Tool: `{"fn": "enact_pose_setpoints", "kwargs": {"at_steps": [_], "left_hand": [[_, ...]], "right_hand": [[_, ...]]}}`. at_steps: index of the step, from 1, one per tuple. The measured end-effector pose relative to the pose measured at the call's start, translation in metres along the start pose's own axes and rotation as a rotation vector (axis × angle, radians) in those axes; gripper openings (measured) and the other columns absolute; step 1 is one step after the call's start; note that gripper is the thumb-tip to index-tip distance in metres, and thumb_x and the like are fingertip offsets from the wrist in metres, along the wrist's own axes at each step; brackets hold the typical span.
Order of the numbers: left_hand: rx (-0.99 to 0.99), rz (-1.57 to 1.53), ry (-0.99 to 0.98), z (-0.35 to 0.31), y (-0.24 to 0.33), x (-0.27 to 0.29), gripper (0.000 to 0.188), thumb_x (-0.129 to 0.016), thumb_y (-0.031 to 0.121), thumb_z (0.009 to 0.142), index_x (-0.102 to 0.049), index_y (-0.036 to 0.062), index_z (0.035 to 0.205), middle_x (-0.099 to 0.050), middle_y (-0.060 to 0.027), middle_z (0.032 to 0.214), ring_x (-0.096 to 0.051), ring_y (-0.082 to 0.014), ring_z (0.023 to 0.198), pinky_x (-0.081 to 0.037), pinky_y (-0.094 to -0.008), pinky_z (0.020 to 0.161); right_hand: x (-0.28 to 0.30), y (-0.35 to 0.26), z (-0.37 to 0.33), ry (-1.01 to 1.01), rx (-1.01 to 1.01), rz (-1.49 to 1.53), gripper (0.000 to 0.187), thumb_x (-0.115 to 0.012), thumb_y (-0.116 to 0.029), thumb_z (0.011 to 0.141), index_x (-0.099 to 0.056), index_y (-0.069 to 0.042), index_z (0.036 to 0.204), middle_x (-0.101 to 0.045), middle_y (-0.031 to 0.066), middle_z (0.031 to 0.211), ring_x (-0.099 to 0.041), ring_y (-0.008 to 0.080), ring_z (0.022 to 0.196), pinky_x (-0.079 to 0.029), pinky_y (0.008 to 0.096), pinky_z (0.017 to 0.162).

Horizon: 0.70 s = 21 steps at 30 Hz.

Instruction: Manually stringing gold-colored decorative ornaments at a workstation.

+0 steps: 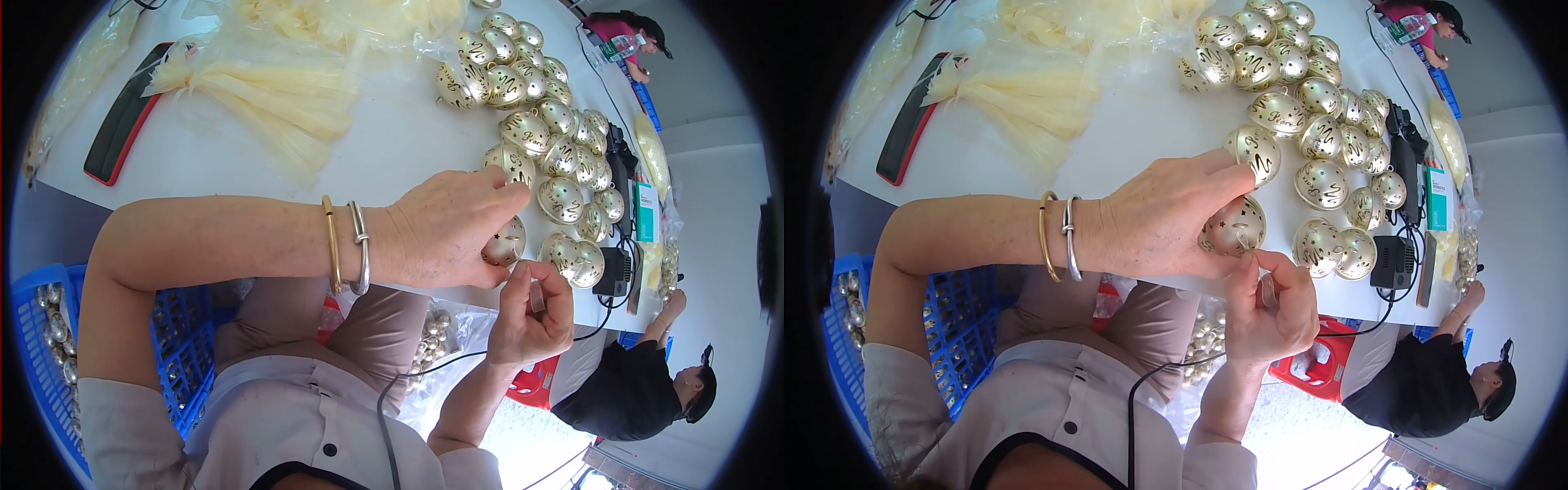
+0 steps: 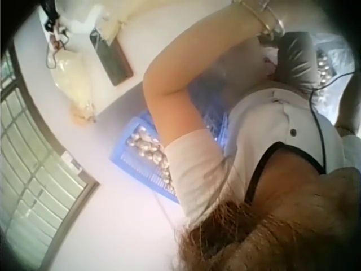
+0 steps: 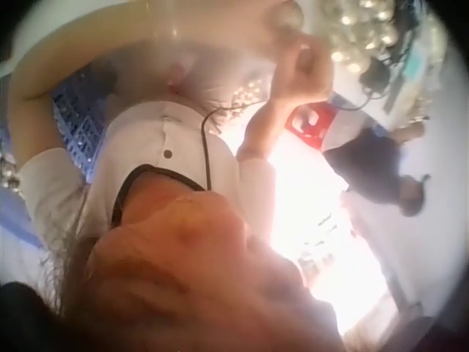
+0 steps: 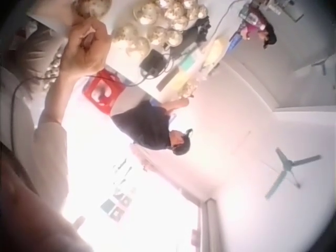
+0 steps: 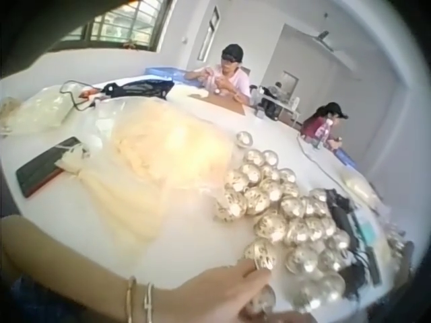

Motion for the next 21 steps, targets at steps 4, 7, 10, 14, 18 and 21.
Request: {"fn": "enact_pose_setpoints", "kwargs": {"at_steps": [4, 7, 10, 14, 18, 21], "left_hand": [[-0.002, 0.005, 0.002, -0.001, 0.000, 0.001, 0.042, -0.076, 0.020, 0.067, -0.047, 0.0007, 0.091, -0.048, -0.0106, 0.078, -0.051, -0.0271, 0.064, -0.042, -0.0369, 0.054], [0.004, 0.005, 0.009, -0.001, 0.001, 0.002, 0.042, -0.076, 0.020, 0.067, -0.047, 0.0009, 0.090, -0.047, -0.0102, 0.077, -0.051, -0.0267, 0.063, -0.042, -0.0366, 0.054], [0.016, 0.011, 0.012, -0.002, 0.001, 0.004, 0.042, -0.076, 0.021, 0.067, -0.047, 0.0012, 0.089, -0.047, -0.0100, 0.076, -0.050, -0.0263, 0.062, -0.042, -0.0365, 0.053], [0.020, 0.026, 0.009, -0.001, 0.001, 0.003, 0.041, -0.076, 0.023, 0.068, -0.047, 0.0017, 0.087, -0.047, -0.0097, 0.075, -0.051, -0.0261, 0.061, -0.042, -0.0364, 0.053], [0.015, 0.073, -0.001, -0.002, 0.002, 0.003, 0.041, -0.075, 0.025, 0.069, -0.046, 0.0022, 0.086, -0.048, -0.0092, 0.074, -0.052, -0.0265, 0.060, -0.042, -0.0367, 0.051], [0.025, 0.103, -0.025, -0.002, 0.002, 0.003, 0.041, -0.075, 0.027, 0.070, -0.047, 0.0025, 0.087, -0.049, -0.0088, 0.074, -0.053, -0.0270, 0.059, -0.042, -0.0369, 0.051]], "right_hand": [[-0.004, 0.005, 0.001, -0.012, -0.072, 0.060, 0.005, -0.067, 0.001, 0.079, -0.063, 0.001, 0.082, -0.054, -0.0063, 0.058, -0.034, -0.0024, 0.048, -0.022, 0.0137, 0.046], [-0.005, 0.005, 0.002, 0.002, -0.092, 0.058, 0.005, -0.067, 0.001, 0.079, -0.064, 0.001, 0.082, -0.055, -0.0059, 0.059, -0.037, -0.0028, 0.049, -0.023, 0.0126, 0.047], [-0.004, 0.002, 0.004, -0.004, -0.086, 0.019, 0.005, -0.067, 0.001, 0.079, -0.064, 0.001, 0.082, -0.056, -0.0055, 0.059, -0.038, -0.0030, 0.049, -0.024, 0.0119, 0.047], [-0.003, -0.003, 0.006, -0.016, -0.045, -0.088, 0.005, -0.067, 0.002, 0.078, -0.064, 0.001, 0.082, -0.057, -0.0050, 0.059, -0.040, -0.0030, 0.050, -0.025, 0.0116, 0.047], [-0.004, -0.005, 0.006, -0.009, -0.060, -0.093, 0.005, -0.067, 0.002, 0.078, -0.064, 0.001, 0.082, -0.057, -0.0046, 0.059, -0.040, -0.0028, 0.050, -0.025, 0.0117, 0.047], [-0.005, -0.002, 0.005, -0.038, -0.112, -0.031, 0.005, -0.067, 0.002, 0.078, -0.064, 0.001, 0.082, -0.058, -0.0041, 0.059, -0.040, -0.0028, 0.049, -0.025, 0.0120, 0.047]]}}
Point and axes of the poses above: each hand's wrist, its own z-axis towards the middle knuckle, its own x-axis out of the back of the hand, y = z × x, the point moved 7 cm from there along z, towards the middle knuckle
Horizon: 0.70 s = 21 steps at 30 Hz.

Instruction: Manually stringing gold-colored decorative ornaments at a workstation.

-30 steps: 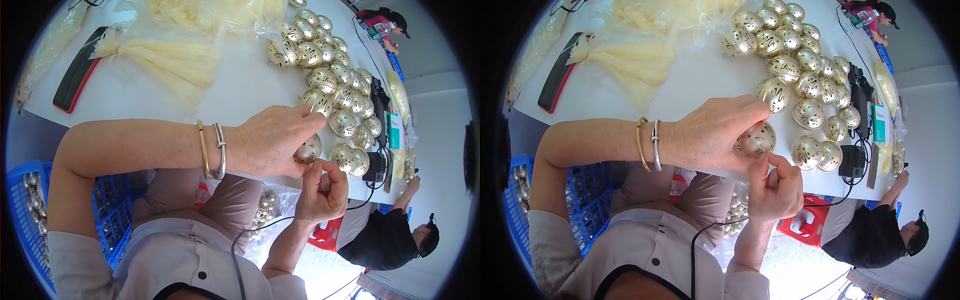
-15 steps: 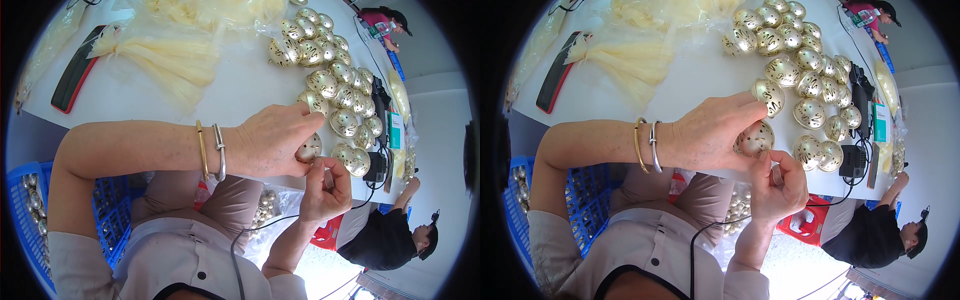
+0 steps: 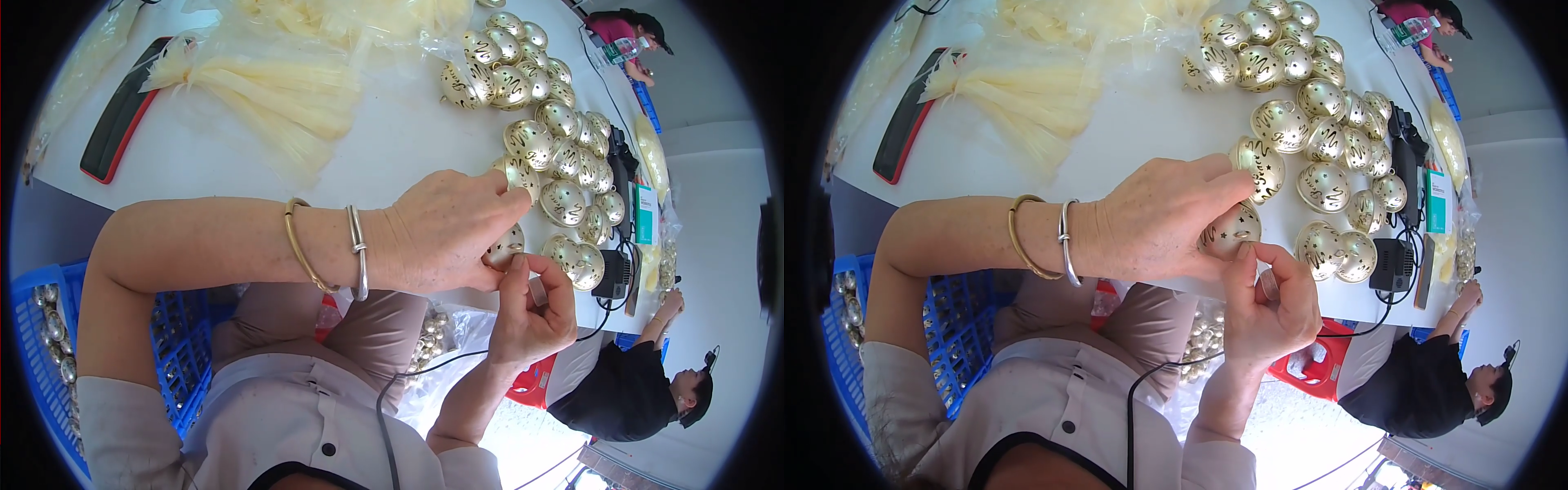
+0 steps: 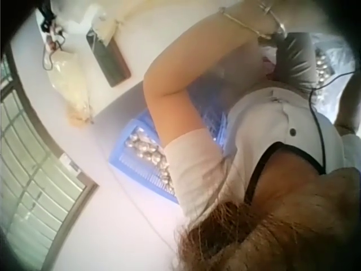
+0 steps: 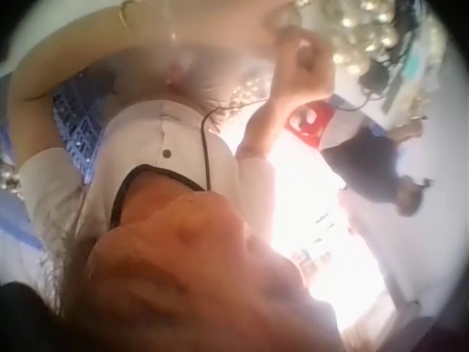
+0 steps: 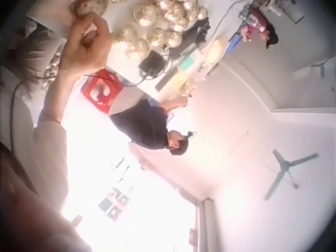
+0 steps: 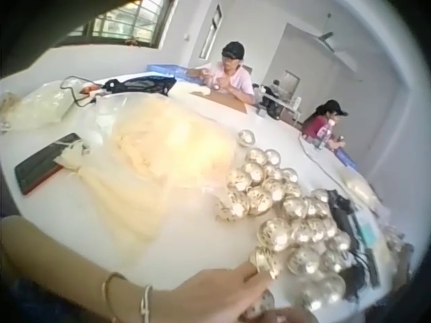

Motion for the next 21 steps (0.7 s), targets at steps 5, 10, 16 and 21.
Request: {"fn": "enact_pose_setpoints", "kwargs": {"at_steps": [5, 10, 16, 21], "left_hand": [[-0.009, 0.039, -0.014, 0.000, 0.002, 0.002, 0.043, -0.075, 0.029, 0.068, -0.048, 0.0013, 0.088, -0.051, -0.0101, 0.075, -0.057, -0.0278, 0.062, -0.045, -0.0368, 0.052], [-0.037, 0.065, 0.012, -0.002, 0.002, 0.002, 0.044, -0.075, 0.030, 0.068, -0.049, 0.0021, 0.089, -0.052, -0.0103, 0.076, -0.057, -0.0287, 0.063, -0.046, -0.0374, 0.053], [-0.095, 0.067, 0.057, -0.007, 0.006, 0.013, 0.043, -0.076, 0.031, 0.068, -0.048, 0.0053, 0.088, -0.050, -0.0084, 0.075, -0.055, -0.0293, 0.063, -0.044, -0.0383, 0.053], [-0.047, 0.104, -0.022, -0.008, 0.004, 0.014, 0.041, -0.077, 0.030, 0.067, -0.047, 0.0065, 0.084, -0.049, -0.0074, 0.075, -0.055, -0.0288, 0.063, -0.044, -0.0381, 0.055]], "right_hand": [[-0.002, 0.003, 0.003, -0.047, -0.065, 0.071, 0.009, -0.069, 0.001, 0.076, -0.066, 0.000, 0.084, -0.055, -0.0041, 0.059, -0.038, -0.0014, 0.049, -0.025, 0.0141, 0.046], [-0.004, 0.004, 0.005, -0.111, -0.090, 0.088, 0.013, -0.068, 0.002, 0.077, -0.068, 0.001, 0.091, -0.058, -0.0006, 0.066, -0.042, 0.0001, 0.053, -0.029, 0.0140, 0.049], [-0.005, 0.001, 0.009, -0.179, -0.058, 0.139, 0.015, -0.067, 0.002, 0.080, -0.067, 0.003, 0.096, -0.065, 0.0032, 0.075, -0.049, 0.0006, 0.058, -0.035, 0.0124, 0.051], [-0.008, -0.005, 0.011, -0.247, -0.012, 0.133, 0.016, -0.068, 0.000, 0.080, -0.067, 0.002, 0.096, -0.063, 0.0018, 0.072, -0.050, 0.0014, 0.058, -0.036, 0.0131, 0.052]]}}
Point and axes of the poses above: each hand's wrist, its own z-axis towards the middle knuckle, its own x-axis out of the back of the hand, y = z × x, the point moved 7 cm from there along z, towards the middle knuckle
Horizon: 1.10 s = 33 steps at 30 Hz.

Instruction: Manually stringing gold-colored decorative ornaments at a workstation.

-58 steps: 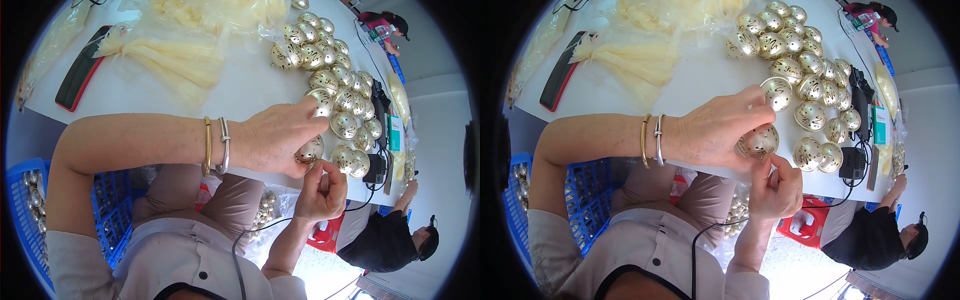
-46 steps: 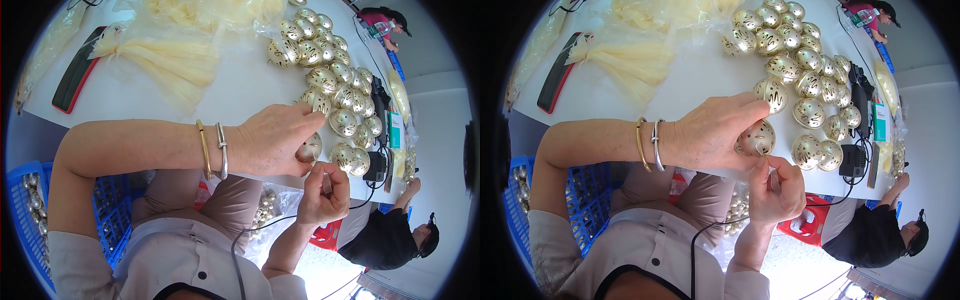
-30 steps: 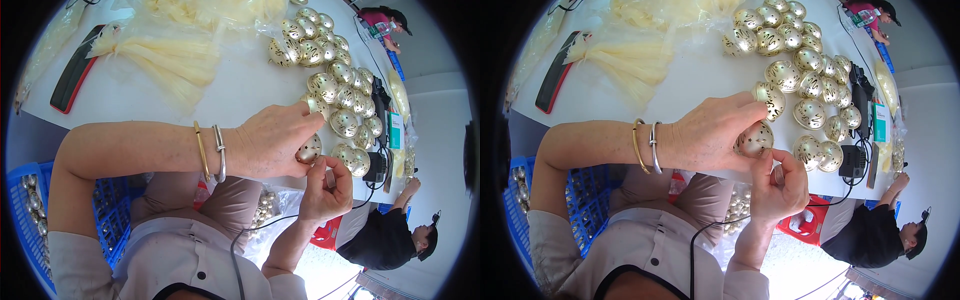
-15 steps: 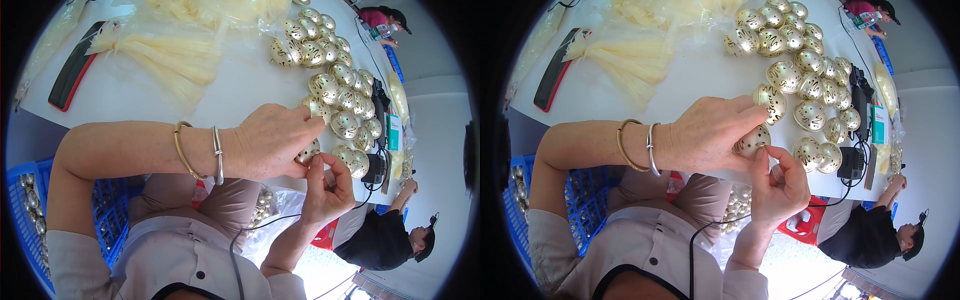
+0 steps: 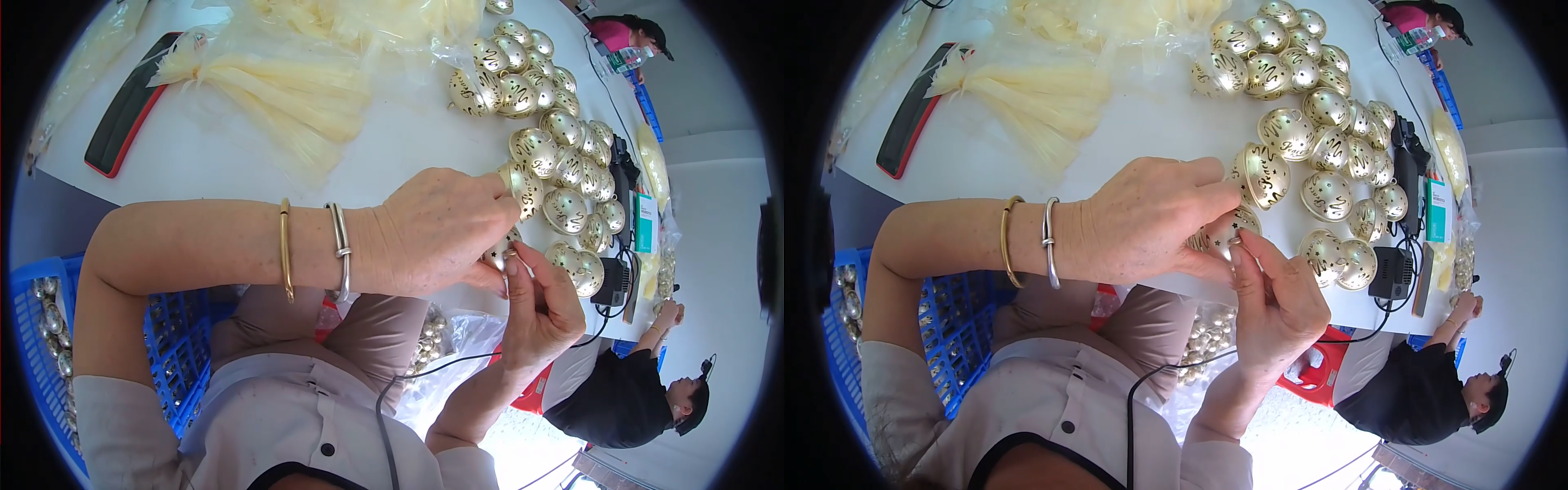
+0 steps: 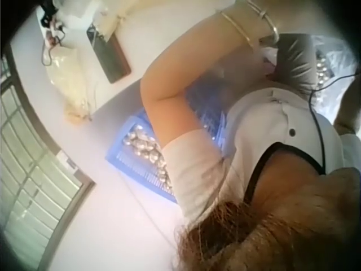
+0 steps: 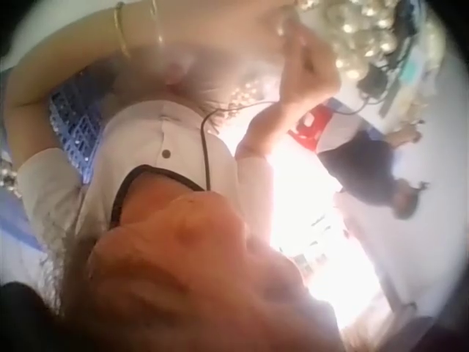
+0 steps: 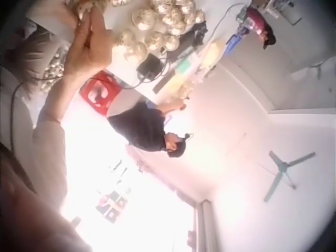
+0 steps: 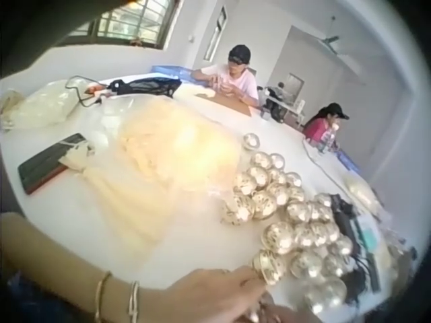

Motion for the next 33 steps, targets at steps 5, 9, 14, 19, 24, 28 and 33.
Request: {"fn": "enact_pose_setpoints", "kwargs": {"at_steps": [5, 9, 14, 19, 24, 28, 33], "left_hand": [[0.048, -0.112, 0.064, 0.001, -0.005, -0.002, 0.036, -0.077, 0.025, 0.068, -0.050, 0.0063, 0.083, -0.051, -0.0070, 0.079, -0.056, -0.0267, 0.065, -0.044, -0.0373, 0.056], [0.090, -0.204, 0.044, -0.001, -0.005, -0.005, 0.036, -0.078, 0.021, 0.067, -0.056, 0.0054, 0.090, -0.052, -0.0073, 0.082, -0.057, -0.0244, 0.068, -0.045, -0.0358, 0.059], [0.051, -0.229, 0.113, -0.006, -0.008, -0.001, 0.044, -0.080, 0.016, 0.065, -0.059, 0.0054, 0.101, -0.053, -0.0078, 0.084, -0.058, -0.0215, 0.069, -0.047, -0.0339, 0.062], [0.014, -0.244, 0.107, -0.004, -0.008, 0.000, 0.039, -0.079, 0.013, 0.066, -0.059, 0.0051, 0.100, -0.054, -0.0085, 0.087, -0.059, -0.0207, 0.069, -0.048, -0.0325, 0.063], [0.101, -0.382, 0.097, -0.009, -0.009, 0.003, 0.033, -0.075, 0.009, 0.069, -0.062, 0.0050, 0.099, -0.056, -0.0085, 0.091, -0.061, -0.0220, 0.075, -0.049, -0.0308, 0.064], [0.109, -0.413, 0.093, -0.011, -0.012, 0.005, 0.025, -0.073, 0.006, 0.071, -0.065, 0.0050, 0.095, -0.057, -0.0078, 0.091, -0.061, -0.0232, 0.078, -0.049, -0.0309, 0.065], [0.014, -0.328, 0.154, -0.011, -0.008, 0.008, 0.016, -0.070, 0.003, 0.072, -0.067, 0.0054, 0.088, -0.059, -0.0076, 0.088, -0.061, -0.0253, 0.077, -0.049, -0.0324, 0.065]], "right_hand": [[-0.003, 0.001, -0.001, 0.007, -0.096, -0.011, 0.016, -0.068, -0.001, 0.080, -0.066, 0.002, 0.096, -0.062, -0.0004, 0.068, -0.049, 0.0008, 0.058, -0.034, 0.0127, 0.052], [-0.001, 0.004, -0.001, 0.035, -0.095, -0.003, 0.013, -0.068, -0.001, 0.081, -0.065, 0.002, 0.094, -0.059, -0.0022, 0.065, -0.045, -0.0004, 0.056, -0.032, 0.0122, 0.052], [0.000, 0.003, -0.001, 0.031, -0.019, -0.017, 0.009, -0.067, -0.001, 0.082, -0.064, 0.002, 0.090, -0.057, -0.0031, 0.064, -0.042, -0.0014, 0.055, -0.031, 0.0120, 0.051], [-0.005, -0.001, -0.002, 0.019, 0.070, -0.035, 0.007, -0.067, -0.001, 0.082, -0.064, 0.002, 0.089, -0.057, -0.0033, 0.063, -0.042, -0.0018, 0.054, -0.028, 0.0119, 0.049], [-0.005, -0.005, -0.002, 0.039, 0.104, -0.057, 0.006, -0.067, 0.000, 0.082, -0.064, 0.002, 0.087, -0.057, -0.0037, 0.062, -0.040, -0.0022, 0.053, -0.025, 0.0122, 0.048], [-0.004, -0.009, -0.001, 0.026, 0.121, -0.084, 0.006, -0.067, 0.000, 0.082, -0.064, 0.002, 0.087, -0.057, -0.0037, 0.063, -0.039, -0.0024, 0.053, -0.024, 0.0125, 0.048], [-0.003, -0.004, -0.001, 0.049, 0.109, -0.056, 0.008, -0.068, 0.001, 0.080, -0.065, 0.001, 0.087, -0.057, -0.0040, 0.063, -0.038, -0.0027, 0.052, -0.024, 0.0129, 0.047]]}}
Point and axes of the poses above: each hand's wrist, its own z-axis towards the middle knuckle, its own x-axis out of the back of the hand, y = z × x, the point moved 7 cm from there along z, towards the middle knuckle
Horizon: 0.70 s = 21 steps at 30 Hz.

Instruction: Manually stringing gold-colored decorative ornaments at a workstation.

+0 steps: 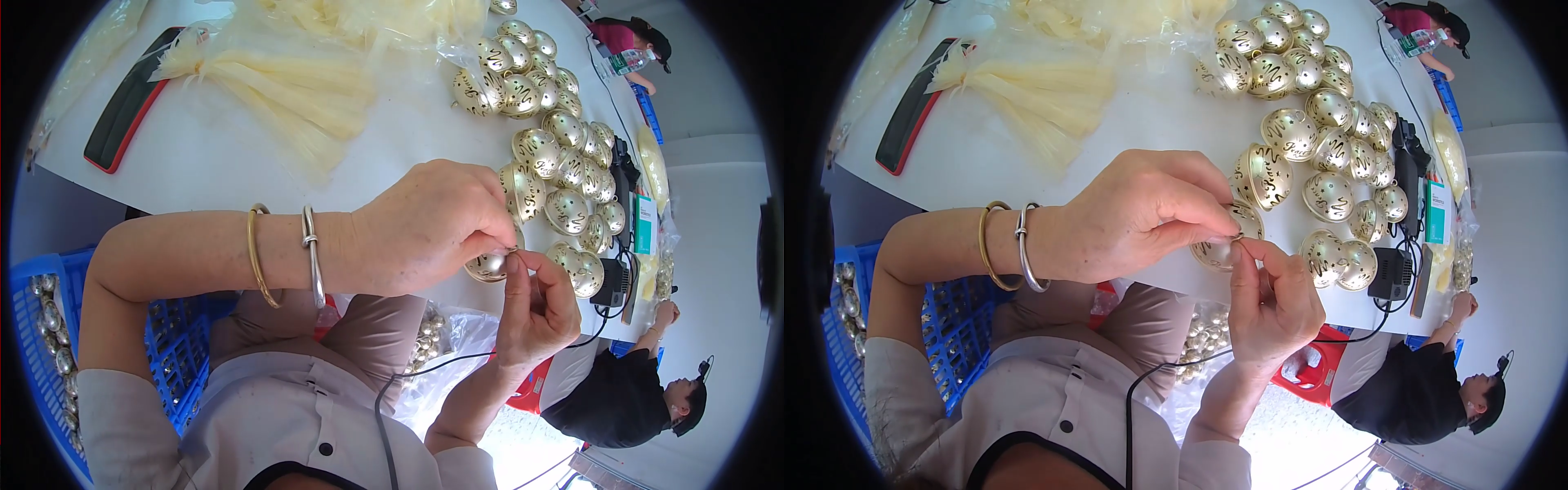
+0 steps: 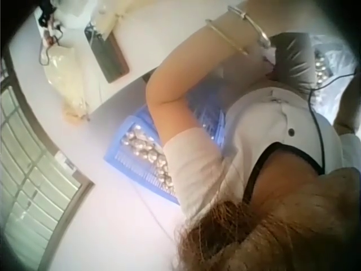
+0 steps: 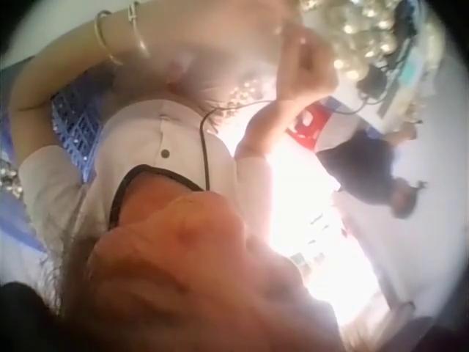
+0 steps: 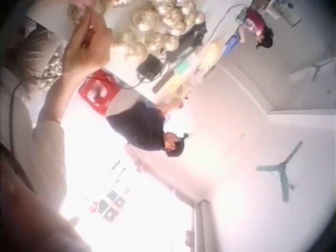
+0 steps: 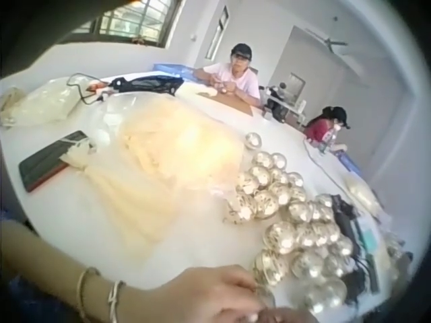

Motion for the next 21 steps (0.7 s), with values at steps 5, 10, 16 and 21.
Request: {"fn": "enact_pose_setpoints", "kwargs": {"at_steps": [5, 10, 16, 21], "left_hand": [[-0.168, 0.151, 0.118, 0.003, 0.015, 0.005, 0.012, -0.067, 0.001, 0.073, -0.064, 0.0045, 0.083, -0.059, -0.0087, 0.087, -0.059, -0.0278, 0.076, -0.048, -0.0323, 0.066], [-0.144, 0.125, 0.127, 0.015, 0.021, 0.018, 0.007, -0.063, 0.002, 0.077, -0.061, 0.0028, 0.083, -0.060, -0.0085, 0.088, -0.059, -0.0250, 0.077, -0.046, -0.0314, 0.066], [0.170, -0.418, 0.066, 0.045, 0.025, 0.035, 0.012, -0.056, 0.008, 0.073, -0.061, -0.0036, 0.071, -0.058, -0.0136, 0.064, -0.056, -0.0237, 0.058, -0.045, -0.0343, 0.056], [0.392, -0.398, -0.085, 0.050, 0.019, 0.032, 0.015, -0.056, 0.009, 0.073, -0.060, -0.0050, 0.069, -0.056, -0.0123, 0.059, -0.055, -0.0175, 0.055, -0.044, -0.0316, 0.053]], "right_hand": [[-0.001, 0.002, 0.000, -0.021, 0.005, 0.004, 0.017, -0.071, 0.000, 0.079, -0.064, 0.002, 0.095, -0.056, -0.0047, 0.062, -0.038, -0.0022, 0.052, -0.025, 0.0128, 0.048], [-0.003, 0.001, 0.009, -0.104, -0.143, 0.161, 0.027, -0.072, -0.001, 0.078, -0.061, 0.002, 0.103, -0.056, -0.0036, 0.066, -0.039, -0.0009, 0.055, -0.027, 0.0129, 0.050], [-0.012, -0.015, 0.041, -0.294, -0.107, 0.299, 0.028, -0.070, -0.004, 0.079, -0.059, 0.000, 0.105, -0.050, -0.0032, 0.062, -0.037, 0.0008, 0.053, -0.028, 0.0170, 0.047], [-0.012, -0.027, 0.058, -0.340, -0.053, 0.381, 0.012, -0.065, -0.003, 0.084, -0.061, 0.003, 0.094, -0.054, -0.0025, 0.067, -0.040, 0.0006, 0.058, -0.032, 0.0165, 0.051]]}}
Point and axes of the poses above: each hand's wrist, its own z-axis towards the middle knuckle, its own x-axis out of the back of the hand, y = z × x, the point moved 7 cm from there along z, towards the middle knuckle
